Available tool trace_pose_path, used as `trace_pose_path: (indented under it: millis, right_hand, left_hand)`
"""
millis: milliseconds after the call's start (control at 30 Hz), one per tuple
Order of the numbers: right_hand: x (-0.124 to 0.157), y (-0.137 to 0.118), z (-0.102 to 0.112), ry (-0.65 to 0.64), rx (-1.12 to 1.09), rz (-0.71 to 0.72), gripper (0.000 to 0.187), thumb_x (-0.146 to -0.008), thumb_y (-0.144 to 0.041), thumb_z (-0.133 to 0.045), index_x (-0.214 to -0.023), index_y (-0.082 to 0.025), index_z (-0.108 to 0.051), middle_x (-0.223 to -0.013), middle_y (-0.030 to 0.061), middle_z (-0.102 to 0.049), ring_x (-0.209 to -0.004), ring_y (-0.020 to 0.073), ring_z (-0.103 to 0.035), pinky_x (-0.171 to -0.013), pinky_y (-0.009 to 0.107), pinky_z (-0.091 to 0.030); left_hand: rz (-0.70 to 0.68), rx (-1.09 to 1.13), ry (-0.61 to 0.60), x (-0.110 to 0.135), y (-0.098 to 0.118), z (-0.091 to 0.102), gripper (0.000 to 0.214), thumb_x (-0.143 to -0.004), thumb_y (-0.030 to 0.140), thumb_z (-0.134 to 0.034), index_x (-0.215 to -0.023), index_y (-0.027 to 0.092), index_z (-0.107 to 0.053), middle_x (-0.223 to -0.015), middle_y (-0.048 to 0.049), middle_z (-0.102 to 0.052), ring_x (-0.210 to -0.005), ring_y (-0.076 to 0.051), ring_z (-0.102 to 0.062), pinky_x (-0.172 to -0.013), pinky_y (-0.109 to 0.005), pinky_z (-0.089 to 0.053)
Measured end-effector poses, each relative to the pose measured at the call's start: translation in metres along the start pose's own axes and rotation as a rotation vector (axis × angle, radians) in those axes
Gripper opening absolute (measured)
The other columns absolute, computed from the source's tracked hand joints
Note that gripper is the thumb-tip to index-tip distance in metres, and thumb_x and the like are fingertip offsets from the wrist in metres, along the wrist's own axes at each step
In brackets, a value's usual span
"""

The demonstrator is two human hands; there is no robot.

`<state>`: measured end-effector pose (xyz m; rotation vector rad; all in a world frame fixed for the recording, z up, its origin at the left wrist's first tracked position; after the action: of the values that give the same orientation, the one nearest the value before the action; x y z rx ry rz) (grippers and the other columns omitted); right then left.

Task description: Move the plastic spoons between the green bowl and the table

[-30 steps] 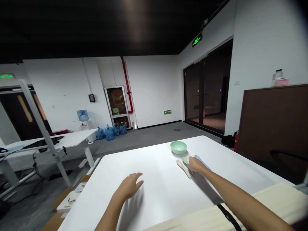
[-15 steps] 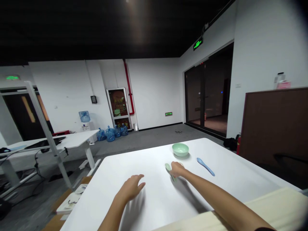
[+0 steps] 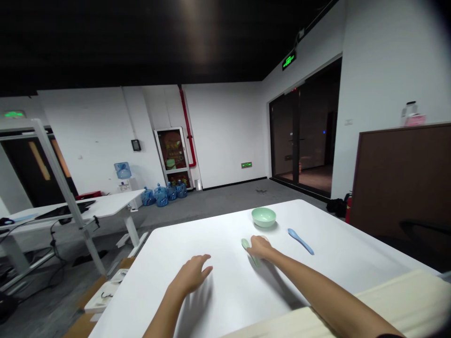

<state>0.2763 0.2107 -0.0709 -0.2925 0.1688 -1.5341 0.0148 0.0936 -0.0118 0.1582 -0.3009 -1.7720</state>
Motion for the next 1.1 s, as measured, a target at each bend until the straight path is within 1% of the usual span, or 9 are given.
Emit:
trace_pose_path:
  millis: [167, 300, 400, 500, 567, 633, 700, 833, 1100]
  right_hand:
    - [0.000, 0.009, 0.019, 0.008, 0.002, 0.014, 0.036, -0.088, -0.040, -0.059, -0.105, -0.010, -0.066, -0.109, 0.0149, -0.063, -0.099, 0.0214, -0.061, -0.079, 0.022, -0.043]
    - [0.005, 0.028, 0.044, 0.059, -0.023, 0.026, 0.037, -0.093, -0.043, -0.053, -0.103, -0.010, -0.067, -0.104, 0.0145, -0.064, -0.100, 0.0226, -0.061, -0.082, 0.024, -0.044]
    - [0.014, 0.048, 0.068, 0.134, -0.063, 0.087, 0.048, -0.094, -0.049, -0.051, -0.123, -0.013, -0.062, -0.117, 0.0139, -0.061, -0.111, 0.0244, -0.057, -0.091, 0.026, -0.043]
    - [0.029, 0.073, 0.083, 0.192, -0.050, 0.131, 0.062, -0.093, -0.053, -0.052, -0.144, -0.018, -0.048, -0.138, 0.0133, -0.048, -0.128, 0.0256, -0.046, -0.104, 0.029, -0.039]
    - [0.038, 0.092, 0.083, 0.218, 0.006, 0.122, 0.069, -0.094, -0.057, -0.049, -0.153, -0.024, -0.036, -0.152, 0.0118, -0.031, -0.140, 0.0295, -0.032, -0.111, 0.038, -0.034]
    - [0.043, 0.111, 0.076, 0.216, 0.074, 0.082, 0.074, -0.095, -0.060, -0.043, -0.158, -0.026, -0.024, -0.158, 0.0104, -0.015, -0.146, 0.0327, -0.017, -0.114, 0.050, -0.027]
    - [0.045, 0.128, 0.065, 0.172, 0.102, 0.034, 0.076, -0.097, -0.061, -0.039, -0.160, -0.024, -0.018, -0.159, 0.0106, -0.008, -0.148, 0.0332, -0.011, -0.115, 0.055, -0.023]
    - [0.044, 0.144, 0.051, 0.116, 0.092, 0.003, 0.079, -0.097, -0.063, -0.036, -0.160, -0.021, -0.016, -0.159, 0.0114, -0.007, -0.148, 0.0319, -0.011, -0.117, 0.054, -0.021]
    - [0.047, 0.137, 0.055, 0.120, 0.084, 0.026, 0.073, -0.097, -0.056, -0.041, -0.157, -0.017, -0.028, -0.156, 0.0141, -0.020, -0.144, 0.0301, -0.023, -0.115, 0.047, -0.027]
  left_hand:
    - [-0.003, -0.006, -0.002, 0.002, 0.003, 0.002, 0.055, -0.093, 0.051, -0.042, -0.140, 0.024, -0.051, -0.142, -0.0088, -0.057, -0.132, -0.029, -0.050, -0.107, -0.042, -0.040]
    - [-0.020, -0.005, 0.007, 0.002, 0.003, 0.002, 0.055, -0.093, 0.050, -0.042, -0.140, 0.024, -0.052, -0.142, -0.0084, -0.057, -0.132, -0.029, -0.049, -0.107, -0.042, -0.039]
    - [-0.020, -0.008, 0.017, 0.001, 0.002, 0.001, 0.055, -0.093, 0.050, -0.042, -0.140, 0.024, -0.052, -0.142, -0.0085, -0.057, -0.131, -0.029, -0.050, -0.107, -0.042, -0.039]
    - [-0.009, -0.018, 0.031, 0.001, 0.000, 0.002, 0.054, -0.093, 0.049, -0.042, -0.139, 0.024, -0.052, -0.141, -0.0084, -0.057, -0.131, -0.029, -0.050, -0.107, -0.042, -0.039]
    - [-0.013, -0.020, 0.041, 0.001, 0.001, 0.004, 0.054, -0.093, 0.049, -0.041, -0.139, 0.023, -0.052, -0.141, -0.0085, -0.058, -0.131, -0.029, -0.050, -0.107, -0.042, -0.039]
    - [-0.019, -0.019, 0.046, 0.001, 0.002, 0.005, 0.053, -0.094, 0.048, -0.042, -0.139, 0.023, -0.052, -0.141, -0.0083, -0.058, -0.131, -0.029, -0.050, -0.107, -0.042, -0.039]
    - [-0.012, -0.023, 0.043, 0.002, 0.002, 0.005, 0.052, -0.094, 0.048, -0.041, -0.139, 0.023, -0.052, -0.141, -0.0083, -0.058, -0.131, -0.029, -0.050, -0.106, -0.041, -0.039]
    - [0.006, -0.021, 0.037, 0.002, 0.001, 0.005, 0.052, -0.094, 0.048, -0.041, -0.139, 0.024, -0.052, -0.140, -0.0083, -0.059, -0.129, -0.028, -0.052, -0.104, -0.040, -0.040]
    - [0.008, -0.016, 0.039, 0.001, 0.001, 0.004, 0.052, -0.093, 0.047, -0.042, -0.138, 0.023, -0.053, -0.139, -0.0086, -0.059, -0.129, -0.028, -0.052, -0.105, -0.040, -0.040]
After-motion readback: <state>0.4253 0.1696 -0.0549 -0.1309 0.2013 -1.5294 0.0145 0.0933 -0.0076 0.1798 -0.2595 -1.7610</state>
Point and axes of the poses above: each hand's wrist, its own x-axis away from the middle knuckle, its own z-axis out of the back of the hand, y = z × x, the point moved 9 cm from there along -x, towards the middle knuckle
